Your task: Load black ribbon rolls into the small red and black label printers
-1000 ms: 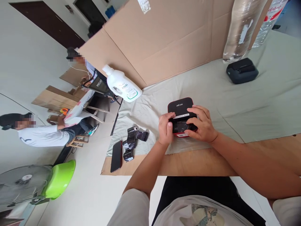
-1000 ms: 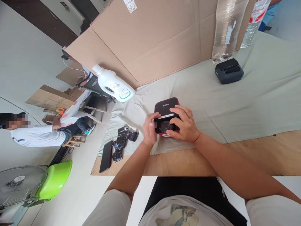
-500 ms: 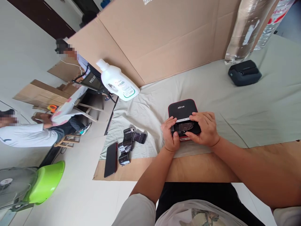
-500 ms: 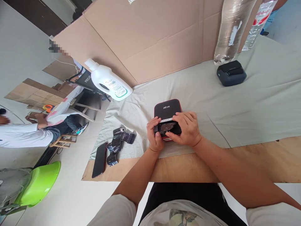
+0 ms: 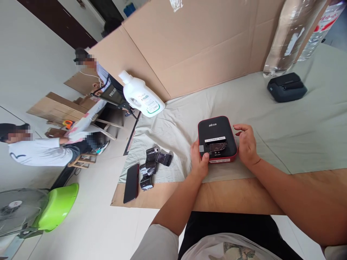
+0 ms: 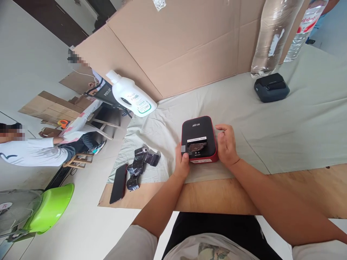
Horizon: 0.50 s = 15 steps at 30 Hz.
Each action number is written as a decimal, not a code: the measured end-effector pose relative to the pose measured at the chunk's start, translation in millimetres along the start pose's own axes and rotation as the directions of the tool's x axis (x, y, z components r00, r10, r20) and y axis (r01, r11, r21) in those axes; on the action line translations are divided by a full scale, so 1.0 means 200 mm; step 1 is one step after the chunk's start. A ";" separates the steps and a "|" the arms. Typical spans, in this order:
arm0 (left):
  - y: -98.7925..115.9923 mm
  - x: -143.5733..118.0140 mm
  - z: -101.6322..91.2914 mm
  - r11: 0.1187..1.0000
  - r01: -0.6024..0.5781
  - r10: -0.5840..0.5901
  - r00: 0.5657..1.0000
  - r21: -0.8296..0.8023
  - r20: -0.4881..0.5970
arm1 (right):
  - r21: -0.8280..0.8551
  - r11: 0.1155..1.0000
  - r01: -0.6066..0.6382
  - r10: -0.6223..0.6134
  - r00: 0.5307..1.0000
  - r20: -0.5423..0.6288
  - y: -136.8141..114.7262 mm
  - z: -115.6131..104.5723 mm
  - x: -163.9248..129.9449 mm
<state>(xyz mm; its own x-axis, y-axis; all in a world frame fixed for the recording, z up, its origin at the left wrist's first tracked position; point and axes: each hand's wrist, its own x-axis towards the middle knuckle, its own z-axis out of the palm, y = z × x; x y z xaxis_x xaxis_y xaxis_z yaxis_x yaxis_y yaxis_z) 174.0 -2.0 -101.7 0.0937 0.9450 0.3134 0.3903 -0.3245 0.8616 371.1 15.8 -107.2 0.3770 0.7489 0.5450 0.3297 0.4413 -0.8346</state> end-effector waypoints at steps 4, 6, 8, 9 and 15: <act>0.09 0.00 -0.01 0.980 0.133 -0.110 0.981 -0.146 0.158 | -0.026 0.978 -0.205 0.206 0.978 0.038 0.10 0.03 -0.01; 0.14 -0.01 0.00 0.963 0.145 -0.103 0.977 -0.228 0.188 | 0.008 0.981 -0.195 0.194 0.979 0.056 0.10 0.03 -0.01; 0.17 -0.03 0.00 0.951 0.121 -0.069 0.980 -0.285 0.187 | 0.069 0.980 -0.188 0.184 0.981 0.068 0.09 0.02 -0.01; 0.18 -0.03 -0.01 0.947 0.099 -0.046 0.984 -0.305 0.174 | 0.101 0.977 -0.190 0.181 0.979 0.090 0.07 0.01 -0.01; 0.05 0.22 -0.16 0.840 0.117 -0.189 0.978 -0.531 -0.085 | 0.102 0.992 -0.071 0.027 0.924 0.381 0.02 0.02 -0.04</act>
<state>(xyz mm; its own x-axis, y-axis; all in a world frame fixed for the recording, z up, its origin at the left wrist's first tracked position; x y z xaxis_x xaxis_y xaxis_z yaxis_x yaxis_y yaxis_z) 151.9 35.8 -66.8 -0.0599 0.9824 0.1772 -0.1474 -0.1842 0.9718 365.6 14.0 -114.3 0.0272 0.8924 0.4505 0.2124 0.4352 -0.8749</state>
